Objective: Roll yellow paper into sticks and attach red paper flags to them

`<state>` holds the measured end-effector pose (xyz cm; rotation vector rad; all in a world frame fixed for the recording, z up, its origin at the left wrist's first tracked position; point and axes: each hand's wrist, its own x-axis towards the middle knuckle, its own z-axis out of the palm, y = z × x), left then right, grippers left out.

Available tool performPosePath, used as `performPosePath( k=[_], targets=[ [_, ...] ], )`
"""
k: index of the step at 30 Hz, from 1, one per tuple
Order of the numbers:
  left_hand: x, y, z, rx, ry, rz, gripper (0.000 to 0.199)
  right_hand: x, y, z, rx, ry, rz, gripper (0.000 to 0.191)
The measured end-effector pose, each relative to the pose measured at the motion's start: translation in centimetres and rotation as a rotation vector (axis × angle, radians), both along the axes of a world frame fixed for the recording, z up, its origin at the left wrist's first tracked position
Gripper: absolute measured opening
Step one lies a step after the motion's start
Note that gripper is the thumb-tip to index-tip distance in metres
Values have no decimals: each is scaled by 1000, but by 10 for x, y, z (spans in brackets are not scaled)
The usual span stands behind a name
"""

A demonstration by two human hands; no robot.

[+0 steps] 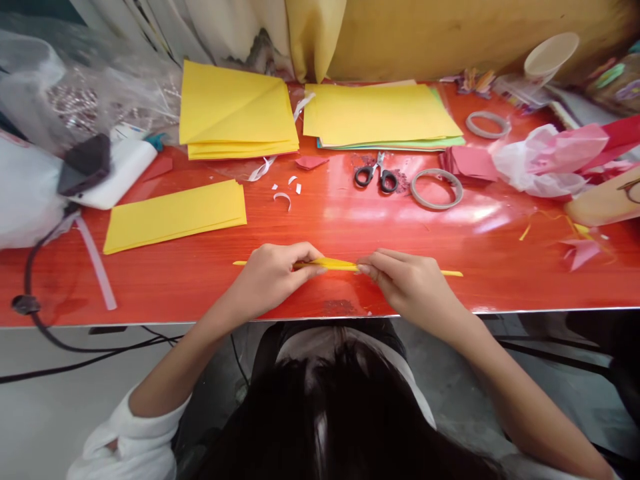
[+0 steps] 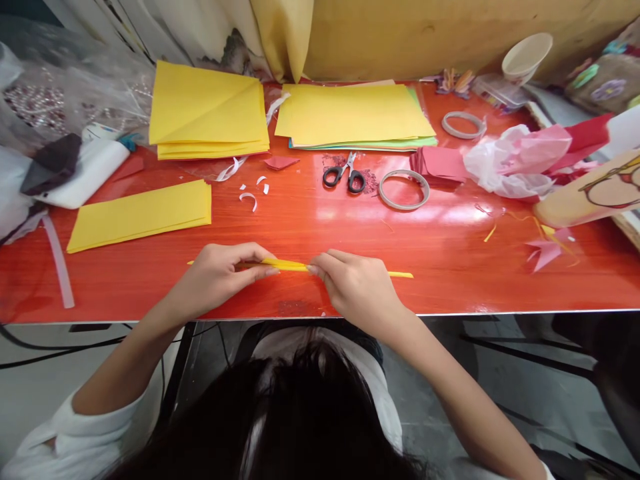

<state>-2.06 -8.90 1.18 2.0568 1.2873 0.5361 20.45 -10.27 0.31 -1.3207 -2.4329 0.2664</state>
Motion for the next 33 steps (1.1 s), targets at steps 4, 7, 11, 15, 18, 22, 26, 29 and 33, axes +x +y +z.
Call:
performPosePath(
  k=[4,7,11,15,18,22,26,29,33],
  targets=[
    [0,0,-3,-21,36,11,13,0,2,1,17,-60,4,23],
    [-2,2,-3,-81,14,12,15,-3,2,-1,113,-66,30,26],
    [-2,4,-3,-191,-59,-5,15,-6,1,-4,85,-1,29,26],
    [2,7,-5,-115,-19,-46,14,-9,2,-7,-21,8,-2,24],
    [6,8,-9,60,107,-48,12,-12,3,-12,2,-29,-50,25],
    [8,9,-13,130,192,-39,13,-15,3,-22,229,-63,-60,25],
    [7,7,-15,120,128,-58,12,-14,2,-29,253,24,-62,22],
    [8,6,-15,118,106,-57,10,-14,1,-30,178,100,-54,20],
    [10,5,-16,88,88,-54,7,-15,1,-28,118,152,-53,16]
  ],
)
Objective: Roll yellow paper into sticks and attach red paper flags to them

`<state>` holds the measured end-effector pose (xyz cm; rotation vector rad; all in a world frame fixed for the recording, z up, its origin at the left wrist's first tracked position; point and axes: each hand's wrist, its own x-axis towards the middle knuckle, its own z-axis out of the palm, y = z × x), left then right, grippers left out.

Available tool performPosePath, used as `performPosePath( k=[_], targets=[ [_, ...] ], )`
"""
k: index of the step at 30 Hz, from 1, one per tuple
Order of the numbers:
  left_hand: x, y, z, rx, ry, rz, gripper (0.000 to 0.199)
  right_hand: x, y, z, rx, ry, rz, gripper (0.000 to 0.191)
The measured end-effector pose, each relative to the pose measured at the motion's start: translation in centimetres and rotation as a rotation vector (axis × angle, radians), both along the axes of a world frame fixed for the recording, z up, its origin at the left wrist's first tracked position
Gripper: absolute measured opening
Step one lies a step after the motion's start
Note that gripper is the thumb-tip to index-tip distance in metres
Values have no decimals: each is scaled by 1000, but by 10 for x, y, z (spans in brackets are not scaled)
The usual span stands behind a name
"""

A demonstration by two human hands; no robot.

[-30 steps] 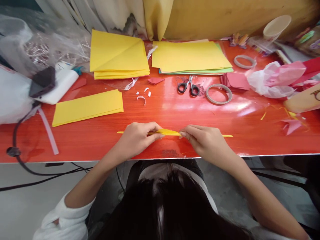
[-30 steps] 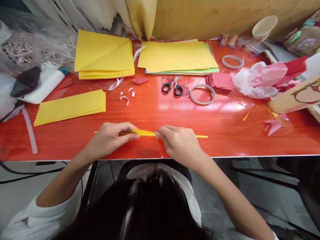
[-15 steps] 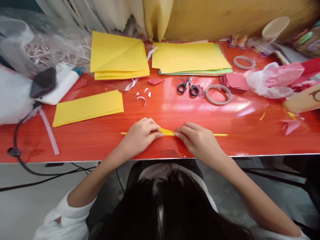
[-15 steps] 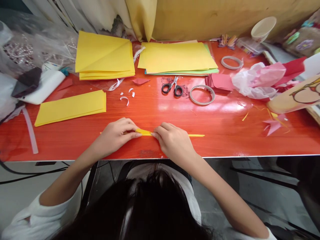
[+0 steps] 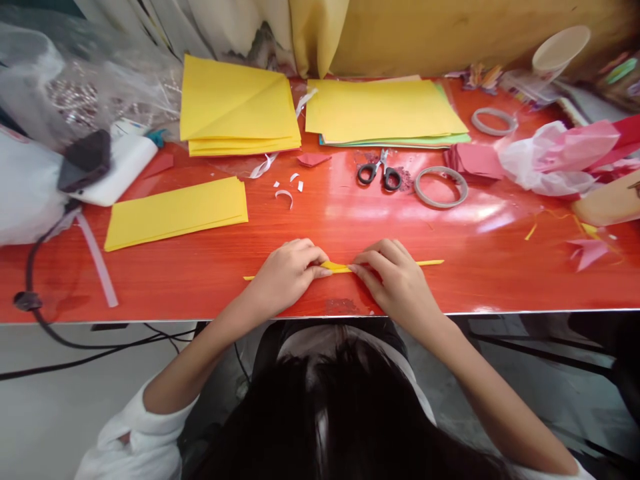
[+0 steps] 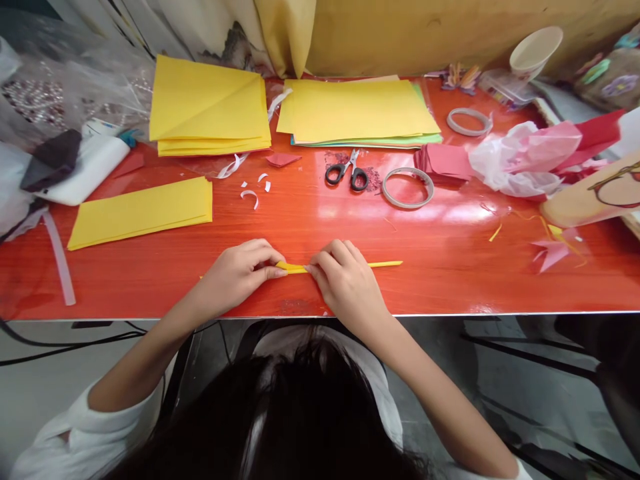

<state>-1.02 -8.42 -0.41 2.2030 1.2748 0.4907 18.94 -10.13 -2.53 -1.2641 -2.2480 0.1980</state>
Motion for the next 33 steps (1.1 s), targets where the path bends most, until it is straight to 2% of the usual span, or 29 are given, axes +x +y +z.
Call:
performPosePath(
  k=[3,6,10,13,16,18,20,23,26,27,30,31,33],
  targets=[
    [2,0,0,-23,1,1,9,-1,1,0,-51,10,19,14],
    [3,1,0,-21,24,60,8,-1,3,0,-103,25,30,13],
    [4,0,-3,23,82,72,6,-3,7,1,-128,7,11,15],
    [3,-5,-8,228,80,71,22,-4,10,3,-122,-78,-18,18],
    [3,-9,-12,520,176,-20,17,-5,11,5,-118,-133,-23,19],
    [4,-11,-12,648,276,-141,14,-6,10,5,-105,-147,-28,19],
    [5,-11,-10,710,333,-224,14,-8,9,3,-87,-151,-36,20],
    [7,-11,-6,744,353,-258,15,-4,10,5,-86,-142,-20,20],
    [7,-10,-2,758,366,-260,16,16,26,17,-77,-112,21,17],
    [7,-10,-1,762,371,-261,16,27,35,23,-36,-112,-29,15],
    [8,-6,3,765,399,-297,18,64,72,33,82,-199,-305,20],
    [9,-3,4,758,412,-317,18,75,85,33,74,-249,-377,24],
    [13,3,6,740,428,-354,20,93,105,26,-38,-347,-398,29]
  ],
)
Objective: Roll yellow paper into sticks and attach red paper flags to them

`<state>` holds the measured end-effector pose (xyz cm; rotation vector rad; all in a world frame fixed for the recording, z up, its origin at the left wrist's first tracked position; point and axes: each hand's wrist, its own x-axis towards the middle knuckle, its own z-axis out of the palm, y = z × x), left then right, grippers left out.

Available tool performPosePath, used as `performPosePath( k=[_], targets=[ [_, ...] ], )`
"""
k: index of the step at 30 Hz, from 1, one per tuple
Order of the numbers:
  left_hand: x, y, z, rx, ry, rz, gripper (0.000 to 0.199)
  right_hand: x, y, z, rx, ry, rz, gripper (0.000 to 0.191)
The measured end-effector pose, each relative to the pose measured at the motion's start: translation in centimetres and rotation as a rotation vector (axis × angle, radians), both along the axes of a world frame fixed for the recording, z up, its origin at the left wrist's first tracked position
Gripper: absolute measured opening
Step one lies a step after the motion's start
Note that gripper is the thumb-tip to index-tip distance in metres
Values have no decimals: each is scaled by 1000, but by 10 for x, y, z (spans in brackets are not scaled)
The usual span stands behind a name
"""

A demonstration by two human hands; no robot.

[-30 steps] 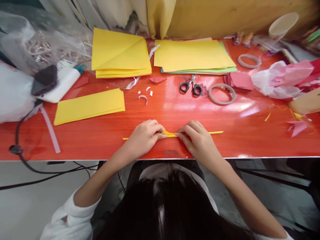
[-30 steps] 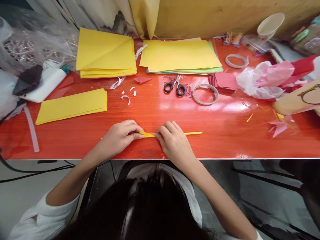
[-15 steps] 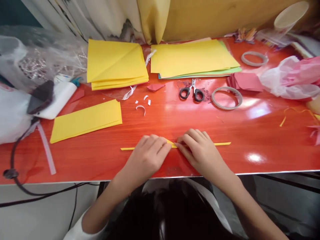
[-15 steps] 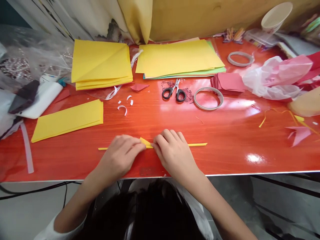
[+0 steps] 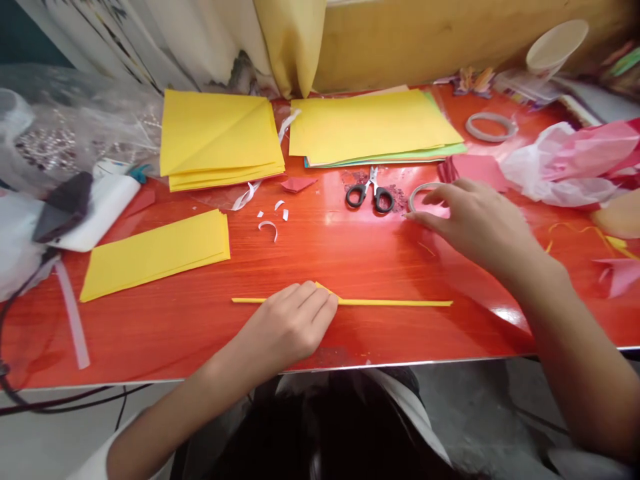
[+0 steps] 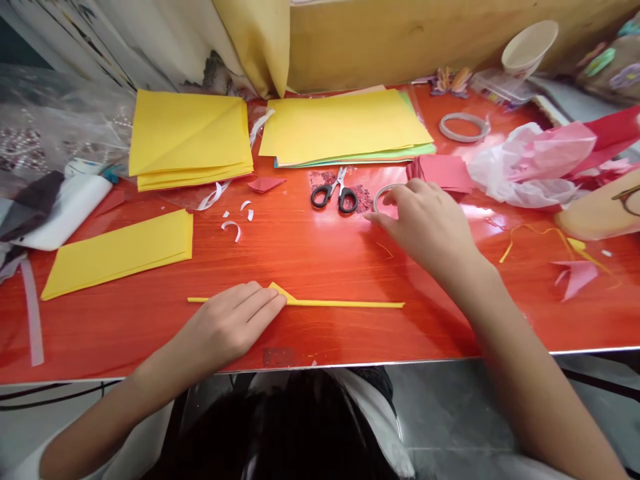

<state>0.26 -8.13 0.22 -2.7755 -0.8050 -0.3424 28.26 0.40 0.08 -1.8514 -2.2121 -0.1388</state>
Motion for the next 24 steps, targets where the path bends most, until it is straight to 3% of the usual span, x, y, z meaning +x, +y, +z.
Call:
performPosePath(
  k=[2,5,9,11,13,17,18,21,24],
  targets=[
    [6,8,0,-20,15,-25,22,9,11,-10,-32,-8,12,18],
    [17,22,-4,-86,20,-60,23,10,9,-16,90,-15,-15,16],
    [26,35,-13,-287,-128,6,23,-10,-19,4,301,95,-249,28],
    [28,37,-16,-430,-232,69,20,-26,-38,13,472,158,-181,26],
    [28,40,-17,-555,-313,114,16,-45,-54,13,541,219,-26,18],
    [27,45,-13,-704,-381,143,11,-73,-60,-13,355,257,432,14],
    [27,47,-12,-726,-386,142,11,-76,-58,-21,282,233,464,15],
    [27,49,-8,-773,-388,138,10,-78,-49,-37,146,201,364,19],
    [26,49,-9,-820,-447,178,7,-76,-48,-40,66,213,396,19]
  ],
)
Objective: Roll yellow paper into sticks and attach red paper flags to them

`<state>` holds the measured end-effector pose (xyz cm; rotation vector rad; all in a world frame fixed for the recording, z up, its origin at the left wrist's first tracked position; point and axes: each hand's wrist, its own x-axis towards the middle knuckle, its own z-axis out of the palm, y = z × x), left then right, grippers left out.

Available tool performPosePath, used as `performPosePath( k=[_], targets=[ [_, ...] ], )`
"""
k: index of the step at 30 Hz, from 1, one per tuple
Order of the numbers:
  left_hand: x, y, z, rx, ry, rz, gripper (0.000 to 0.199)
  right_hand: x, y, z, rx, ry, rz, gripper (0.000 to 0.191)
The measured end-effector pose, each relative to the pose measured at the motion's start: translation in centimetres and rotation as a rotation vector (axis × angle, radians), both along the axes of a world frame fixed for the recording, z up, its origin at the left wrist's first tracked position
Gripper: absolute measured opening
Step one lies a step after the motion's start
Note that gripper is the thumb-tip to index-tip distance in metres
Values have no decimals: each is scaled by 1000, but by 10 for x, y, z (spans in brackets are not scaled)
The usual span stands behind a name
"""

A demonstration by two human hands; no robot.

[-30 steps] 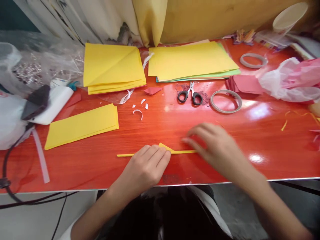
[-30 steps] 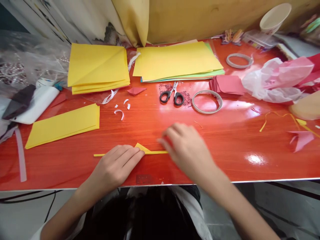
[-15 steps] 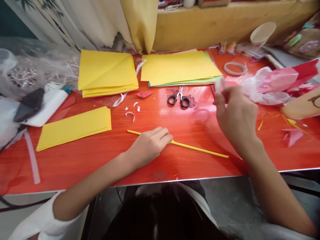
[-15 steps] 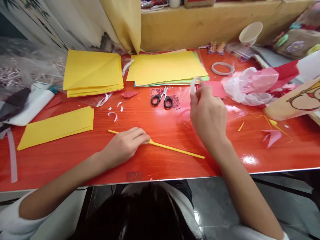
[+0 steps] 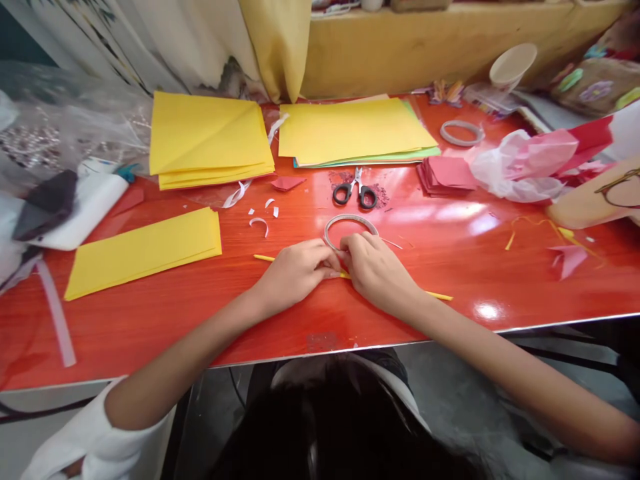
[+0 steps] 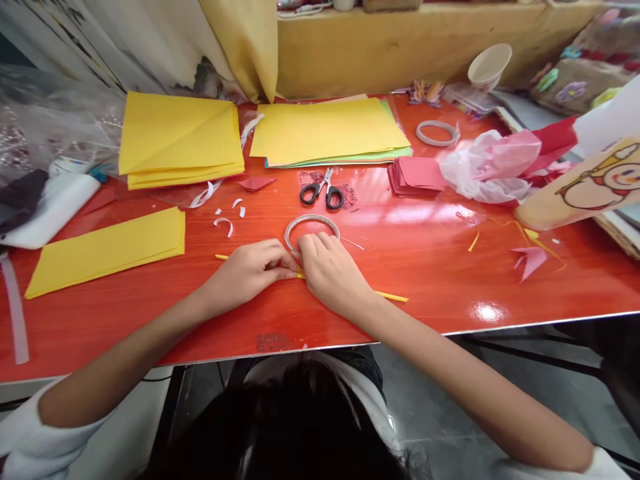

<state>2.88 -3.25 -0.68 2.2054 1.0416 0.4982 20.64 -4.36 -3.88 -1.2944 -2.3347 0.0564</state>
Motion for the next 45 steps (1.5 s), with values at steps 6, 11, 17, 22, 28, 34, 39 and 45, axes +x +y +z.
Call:
performPosePath(
  k=[6,11,17,22,28,34,39,45],
  targets=[
    [-1,8,-12,-117,-316,334,24,-1,-4,9,-97,176,40,20],
    [-1,13,-14,-97,-314,316,26,-1,-3,10,-85,182,80,23],
    [-2,11,-13,-46,-322,257,12,0,-3,9,-49,157,78,21],
    [-2,5,-10,-129,-392,280,17,0,-3,10,-48,166,63,26],
    [-1,5,-11,-60,-387,284,9,-1,-2,13,-90,43,62,33],
    [2,3,-9,14,-345,266,10,0,-1,13,-67,37,53,32],
    [4,1,-9,48,-329,305,7,1,0,12,2,57,32,28],
    [3,2,-11,95,-321,294,5,0,0,11,69,-5,20,24]
  ],
)
